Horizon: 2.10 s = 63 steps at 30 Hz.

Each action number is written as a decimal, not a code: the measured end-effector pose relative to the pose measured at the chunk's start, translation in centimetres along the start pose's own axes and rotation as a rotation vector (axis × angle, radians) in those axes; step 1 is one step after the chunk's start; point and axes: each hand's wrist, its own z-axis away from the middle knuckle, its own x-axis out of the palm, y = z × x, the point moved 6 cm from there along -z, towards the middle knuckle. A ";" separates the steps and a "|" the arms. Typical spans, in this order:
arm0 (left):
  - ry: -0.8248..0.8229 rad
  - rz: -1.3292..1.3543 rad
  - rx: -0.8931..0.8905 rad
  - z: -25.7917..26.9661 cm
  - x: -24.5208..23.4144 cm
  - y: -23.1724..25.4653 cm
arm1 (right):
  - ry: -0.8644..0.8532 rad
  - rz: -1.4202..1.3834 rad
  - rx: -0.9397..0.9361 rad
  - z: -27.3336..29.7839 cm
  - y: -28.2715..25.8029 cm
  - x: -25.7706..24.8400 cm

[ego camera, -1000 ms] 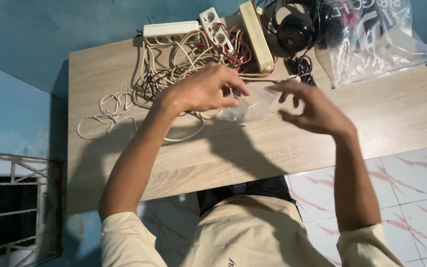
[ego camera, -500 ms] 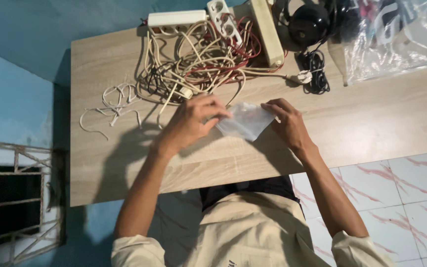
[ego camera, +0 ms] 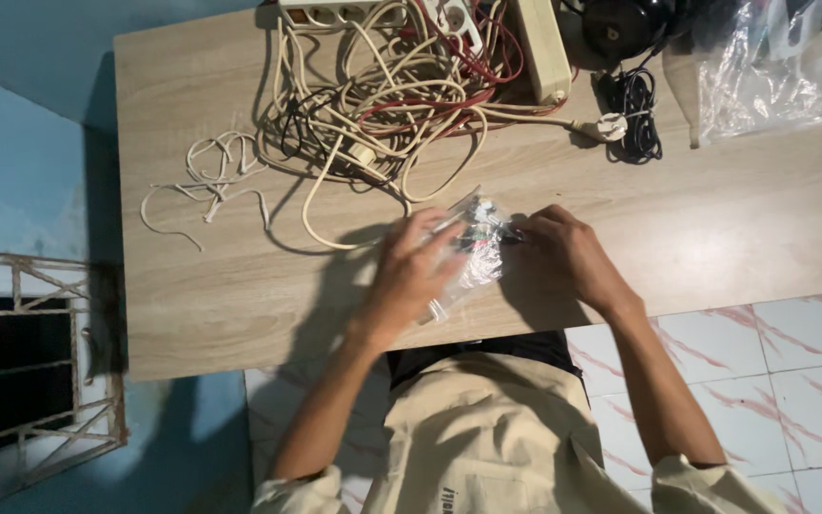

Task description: The person picks up a power strip and untangles a large cluster of power cables and audio wires by hand on a wooden table.

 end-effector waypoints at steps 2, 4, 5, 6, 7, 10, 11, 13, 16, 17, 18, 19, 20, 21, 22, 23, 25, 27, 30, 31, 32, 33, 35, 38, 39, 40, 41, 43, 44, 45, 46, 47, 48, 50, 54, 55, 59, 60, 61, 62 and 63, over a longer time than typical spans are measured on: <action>-0.020 -0.083 0.012 -0.3 2.6 1.0 | 0.029 0.011 0.050 -0.3 0.0 0.8; -0.023 -0.112 0.016 -0.2 3.9 0.7 | 0.050 0.001 0.071 -0.3 0.0 0.8; -0.016 -0.102 0.015 -0.2 4.3 0.2 | 0.057 -0.016 0.068 -0.2 -0.1 0.7; -0.010 -0.091 0.014 -0.2 4.7 -0.2 | 0.065 -0.034 0.064 -0.1 -0.1 0.6; -0.014 -0.091 0.024 -0.1 4.9 -0.5 | 0.067 -0.033 0.056 0.0 -0.2 0.5; -0.029 -0.074 0.040 0.1 4.9 -1.0 | 0.084 -0.040 0.033 0.1 -0.5 0.3; -0.037 -0.059 0.038 -0.1 4.7 -1.1 | 0.099 -0.051 0.029 0.1 -0.5 0.1; -0.046 -0.056 0.036 -0.5 4.3 -1.0 | 0.116 -0.065 0.051 0.1 -0.3 0.2; -0.055 -0.080 0.015 -1.5 3.6 -0.6 | 0.132 -0.055 0.085 0.0 0.1 0.4; -0.064 -0.078 -0.002 -1.8 3.4 -0.5 | 0.143 -0.043 0.070 -0.1 0.0 0.5; -0.073 -0.076 -0.019 -2.1 3.2 -0.5 | 0.153 -0.031 0.055 -0.1 -0.1 0.6; -0.082 -0.076 -0.038 -2.4 3.2 -0.6 | 0.150 -0.027 0.059 -0.1 0.0 0.6; -0.091 -0.076 -0.058 -2.7 3.2 -0.7 | 0.147 -0.022 0.063 -0.2 0.0 0.7; -0.100 -0.076 -0.079 -2.7 3.3 -0.9 | 0.142 -0.018 0.066 -0.2 -0.1 0.6; -0.065 -0.038 -0.077 -2.7 3.2 -1.0 | 0.132 -0.024 0.053 -0.2 -0.2 0.6; -0.028 -0.001 -0.073 -2.9 3.0 -1.2 | 0.124 -0.029 0.038 -0.3 -0.4 0.5; -0.001 0.034 -0.081 -2.9 2.8 -1.5 | 0.097 -0.021 0.036 -0.5 -0.8 0.4; -0.021 0.031 -0.108 -2.8 2.8 -1.8 | 0.059 0.006 0.064 -0.5 -1.0 0.4; -0.007 0.035 -0.145 -2.4 2.9 -1.8 | 0.050 0.014 0.057 -0.6 -1.2 0.6; -0.009 0.072 -0.161 -2.3 3.0 -1.9 | 0.045 -0.016 0.060 -0.5 -1.3 0.6; -0.010 0.109 -0.177 -2.2 3.2 -2.0 | 0.039 -0.046 0.063 -0.5 -1.3 0.7; -0.011 0.146 -0.194 -2.1 3.4 -2.1 | 0.033 -0.075 0.065 -0.4 -1.3 0.7; 0.009 0.255 -0.208 -2.1 3.8 -2.1 | 0.015 -0.024 0.083 -0.7 -1.3 0.8; 0.010 0.186 -0.174 -2.3 3.5 -1.8 | -0.002 0.003 0.053 -0.9 -1.5 0.7; 0.006 0.124 -0.154 -2.4 3.3 -1.7 | -0.007 0.002 0.033 -0.9 -1.6 0.7; 0.007 0.171 -0.161 -2.4 3.3 -1.7 | -0.016 -0.027 0.054 -0.8 -1.3 0.8; 0.008 0.218 -0.166 -2.4 3.3 -1.6 | -0.024 -0.057 0.076 -0.8 -1.1 1.0; 0.009 0.256 -0.168 -2.4 3.3 -1.6 | -0.030 -0.097 0.094 -0.7 -0.7 1.2; 0.010 0.245 -0.164 -2.3 3.3 -1.7 | -0.027 -0.108 0.090 -0.6 -0.5 1.2; 0.013 0.234 -0.159 -2.4 3.3 -1.7 | -0.023 -0.118 0.085 -0.6 -0.5 1.2; 0.002 0.318 -0.181 -2.3 3.6 -2.0 | -0.010 -0.172 0.079 -0.5 -0.4 1.1; -0.008 0.401 -0.205 -2.3 3.8 -2.2 | 0.001 -0.226 0.072 -0.2 -0.4 1.0; -0.018 0.485 -0.229 -2.2 4.0 -2.4 | 0.013 -0.280 0.066 0.0 -0.4 0.9; 0.006 0.446 -0.209 -2.2 4.0 -2.6 | -0.004 -0.135 0.065 -0.2 -0.5 1.4; -0.057 0.563 -0.359 -2.0 4.9 -3.5 | 0.120 0.000 -0.044 -0.7 0.0 2.6; -0.034 0.557 -0.346 -2.0 4.8 -3.6 | 0.119 -0.015 -0.042 -0.8 0.4 3.1; 0.023 0.542 -0.174 -1.8 4.5 -4.2 | 0.057 -0.019 -0.018 -0.7 0.5 3.1; 0.028 0.540 -0.099 -1.8 4.5 -4.4 | 0.028 -0.004 -0.009 -0.7 0.3 2.9; -0.033 0.596 -0.161 -1.6 5.1 -5.1 | 0.019 -0.015 -0.002 -0.7 0.1 2.7; -0.095 0.652 -0.222 -1.4 5.7 -5.7 | 0.011 -0.026 0.006 -0.8 0.0 2.5; -0.156 0.706 -0.282 -1.2 6.3 -6.2 | 0.002 -0.036 0.011 -0.8 0.0 2.4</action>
